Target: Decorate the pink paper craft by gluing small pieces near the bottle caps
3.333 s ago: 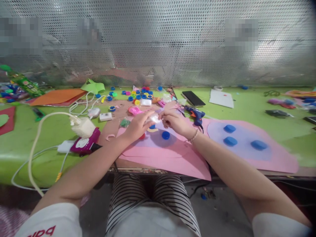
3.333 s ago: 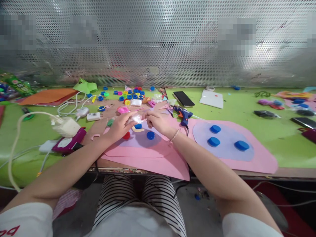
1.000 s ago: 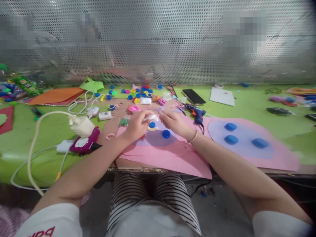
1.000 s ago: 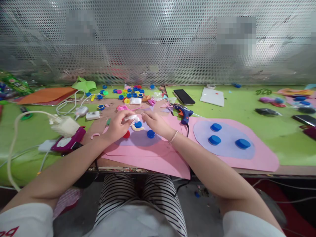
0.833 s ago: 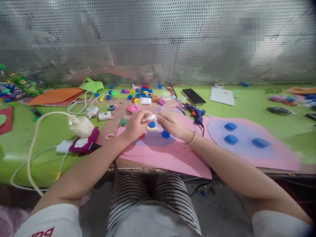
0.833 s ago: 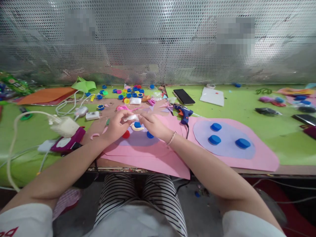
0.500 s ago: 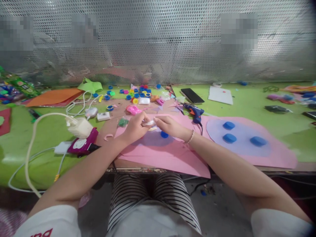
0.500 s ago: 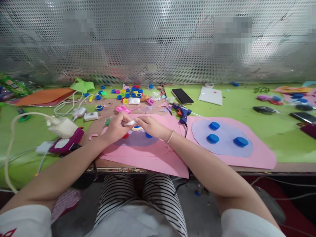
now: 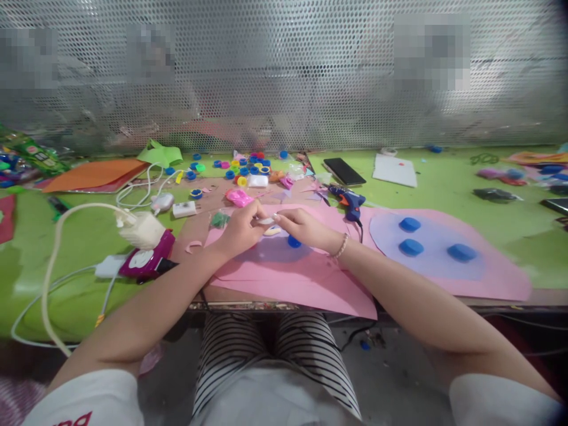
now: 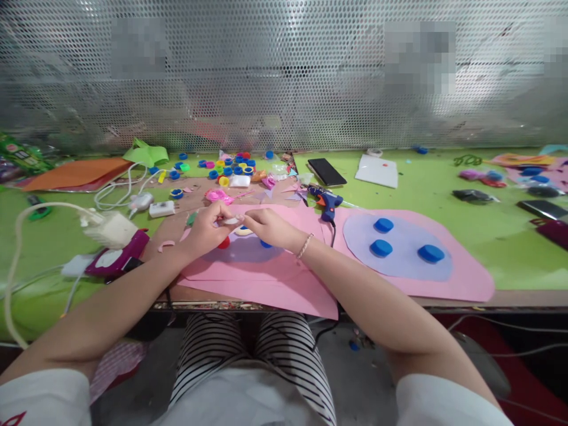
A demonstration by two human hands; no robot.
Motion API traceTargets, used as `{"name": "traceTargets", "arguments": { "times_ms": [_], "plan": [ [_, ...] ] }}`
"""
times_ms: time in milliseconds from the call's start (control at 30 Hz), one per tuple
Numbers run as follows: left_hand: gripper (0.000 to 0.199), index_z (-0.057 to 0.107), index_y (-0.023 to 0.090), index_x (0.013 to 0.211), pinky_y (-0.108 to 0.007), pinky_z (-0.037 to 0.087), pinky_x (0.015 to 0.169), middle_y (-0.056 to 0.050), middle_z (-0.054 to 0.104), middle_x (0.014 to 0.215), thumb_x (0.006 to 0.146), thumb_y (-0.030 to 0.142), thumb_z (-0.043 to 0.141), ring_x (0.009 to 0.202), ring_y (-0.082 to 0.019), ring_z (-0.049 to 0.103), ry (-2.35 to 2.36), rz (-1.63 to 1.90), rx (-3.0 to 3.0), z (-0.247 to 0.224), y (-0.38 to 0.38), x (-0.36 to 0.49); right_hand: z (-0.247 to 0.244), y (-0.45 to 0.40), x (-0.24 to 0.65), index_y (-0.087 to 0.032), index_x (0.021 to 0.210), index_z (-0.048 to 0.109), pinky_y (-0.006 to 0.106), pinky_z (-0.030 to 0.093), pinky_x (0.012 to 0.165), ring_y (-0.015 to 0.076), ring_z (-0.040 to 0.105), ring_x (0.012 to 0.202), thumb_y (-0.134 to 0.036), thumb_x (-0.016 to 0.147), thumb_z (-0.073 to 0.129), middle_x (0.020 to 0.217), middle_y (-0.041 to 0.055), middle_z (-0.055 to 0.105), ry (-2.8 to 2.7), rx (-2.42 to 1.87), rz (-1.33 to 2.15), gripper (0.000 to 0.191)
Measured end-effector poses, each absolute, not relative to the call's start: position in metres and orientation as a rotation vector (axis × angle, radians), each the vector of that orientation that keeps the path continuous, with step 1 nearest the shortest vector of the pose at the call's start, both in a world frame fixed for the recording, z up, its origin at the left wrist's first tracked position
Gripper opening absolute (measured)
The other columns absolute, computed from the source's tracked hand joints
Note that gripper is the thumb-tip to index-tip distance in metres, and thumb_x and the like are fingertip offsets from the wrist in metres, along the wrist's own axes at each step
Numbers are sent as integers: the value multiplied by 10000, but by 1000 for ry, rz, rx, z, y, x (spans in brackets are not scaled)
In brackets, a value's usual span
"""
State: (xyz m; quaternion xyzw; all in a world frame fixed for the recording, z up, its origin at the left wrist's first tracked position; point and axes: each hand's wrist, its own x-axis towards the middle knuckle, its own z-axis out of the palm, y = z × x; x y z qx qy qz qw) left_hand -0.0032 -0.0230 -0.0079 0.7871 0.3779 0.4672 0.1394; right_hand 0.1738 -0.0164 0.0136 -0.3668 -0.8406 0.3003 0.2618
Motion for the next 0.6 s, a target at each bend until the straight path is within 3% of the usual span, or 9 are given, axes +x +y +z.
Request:
{"name": "traceTargets", "arguments": {
  "times_ms": [133, 300, 600],
  "plan": [
    [264, 426, 183, 639, -185, 337, 449, 53, 491, 579, 702, 266, 669, 499, -60, 437, 1084, 1314, 2254, -7, -26, -1, 16, -18, 176, -159, 693, 520, 239, 318, 556, 95, 405, 577, -385, 888, 339, 640, 4, 504, -2268, -953, 948, 349],
    [296, 424, 184, 635, -182, 316, 433, 66, 461, 550, 643, 274, 706, 470, -54, 397, 1117, 1233, 2137, -3, -27, 1, 13, -16, 179, -174, 614, 455, 232, 252, 474, 77, 312, 486, -427, 873, 357, 523, -39, 367, -2217, -951, 1104, 375],
    [239, 429, 187, 656, -216, 354, 483, 52, 470, 582, 668, 204, 668, 522, -73, 445, 1103, 1139, 2039, -9, -22, 3, 14, -3, 192, -191, 513, 300, 246, 218, 471, 72, 259, 475, -401, 877, 364, 510, -42, 304, -2434, -977, 800, 426]
  ]
}}
